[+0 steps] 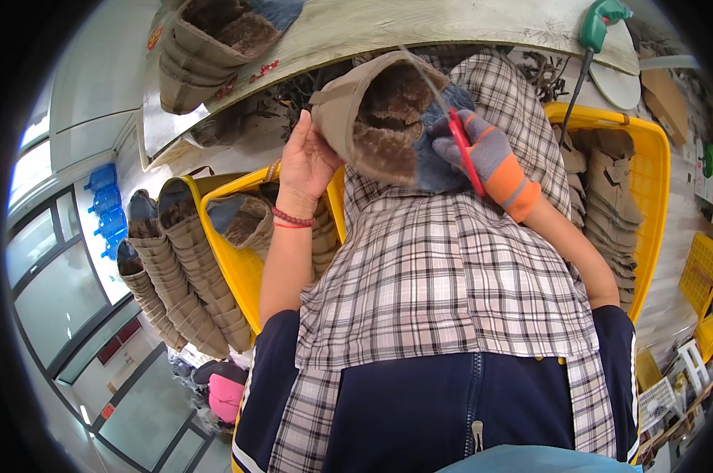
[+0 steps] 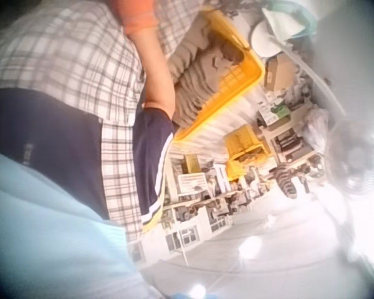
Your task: The person trims the fuzzy lining of multiple slipper uppers using shears. They pick each slipper from a yellow crate, cut the interior lining, and place the finished items on a nearby table. The process is repeated for several units.
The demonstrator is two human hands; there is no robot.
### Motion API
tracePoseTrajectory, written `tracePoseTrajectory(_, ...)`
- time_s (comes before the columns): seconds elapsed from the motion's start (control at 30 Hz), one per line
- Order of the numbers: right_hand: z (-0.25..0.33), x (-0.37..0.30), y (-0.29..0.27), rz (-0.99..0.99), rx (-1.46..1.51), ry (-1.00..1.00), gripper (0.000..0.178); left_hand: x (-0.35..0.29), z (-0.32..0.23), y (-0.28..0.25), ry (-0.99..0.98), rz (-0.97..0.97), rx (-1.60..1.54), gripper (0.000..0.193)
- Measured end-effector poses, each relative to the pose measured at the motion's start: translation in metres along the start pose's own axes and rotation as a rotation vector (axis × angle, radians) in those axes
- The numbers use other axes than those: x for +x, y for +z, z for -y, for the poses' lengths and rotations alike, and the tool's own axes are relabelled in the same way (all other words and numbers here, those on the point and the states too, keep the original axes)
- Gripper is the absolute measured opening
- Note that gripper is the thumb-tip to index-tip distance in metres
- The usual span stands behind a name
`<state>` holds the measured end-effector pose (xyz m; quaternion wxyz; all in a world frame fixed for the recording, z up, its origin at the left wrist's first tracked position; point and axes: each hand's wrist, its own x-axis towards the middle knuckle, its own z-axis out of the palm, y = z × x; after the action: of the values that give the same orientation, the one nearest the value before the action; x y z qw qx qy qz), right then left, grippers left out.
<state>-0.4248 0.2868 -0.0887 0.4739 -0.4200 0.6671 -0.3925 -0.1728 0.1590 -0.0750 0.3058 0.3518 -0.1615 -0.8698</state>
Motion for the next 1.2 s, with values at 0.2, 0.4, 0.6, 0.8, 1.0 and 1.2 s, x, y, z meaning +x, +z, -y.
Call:
tracePoseTrajectory(0.2,0.029,-0.013,-0.013,0.047,0.309,0.157,0.034,0.004,0.015,-0.043,-0.019,0.258,-0.142,0.032)
tracePoseTrajectory(0.4,0.048,-0.013,-0.03,0.03,0.392,0.113,0.027,-0.002,0.038,-0.041,0.034,0.193,-0.266,0.04)
tracePoseTrajectory(0.6,0.069,-0.006,-0.035,-0.002,0.387,0.071,0.03,-0.005,0.047,0.005,0.136,0.123,-0.248,0.064)
tracePoseTrajectory(0.8,0.093,0.007,-0.023,-0.024,0.538,0.011,0.033,0.02,0.047,0.015,0.19,0.128,-0.344,0.042)
tracePoseTrajectory(1.0,0.099,0.022,-0.016,-0.067,0.363,-0.033,0.039,0.037,0.049,0.035,0.182,0.134,-0.443,0.038)
tracePoseTrajectory(1.2,0.104,-0.007,-0.061,-0.22,-0.69,-0.137,0.061,0.033,0.058,0.023,0.069,0.098,-0.577,0.03)
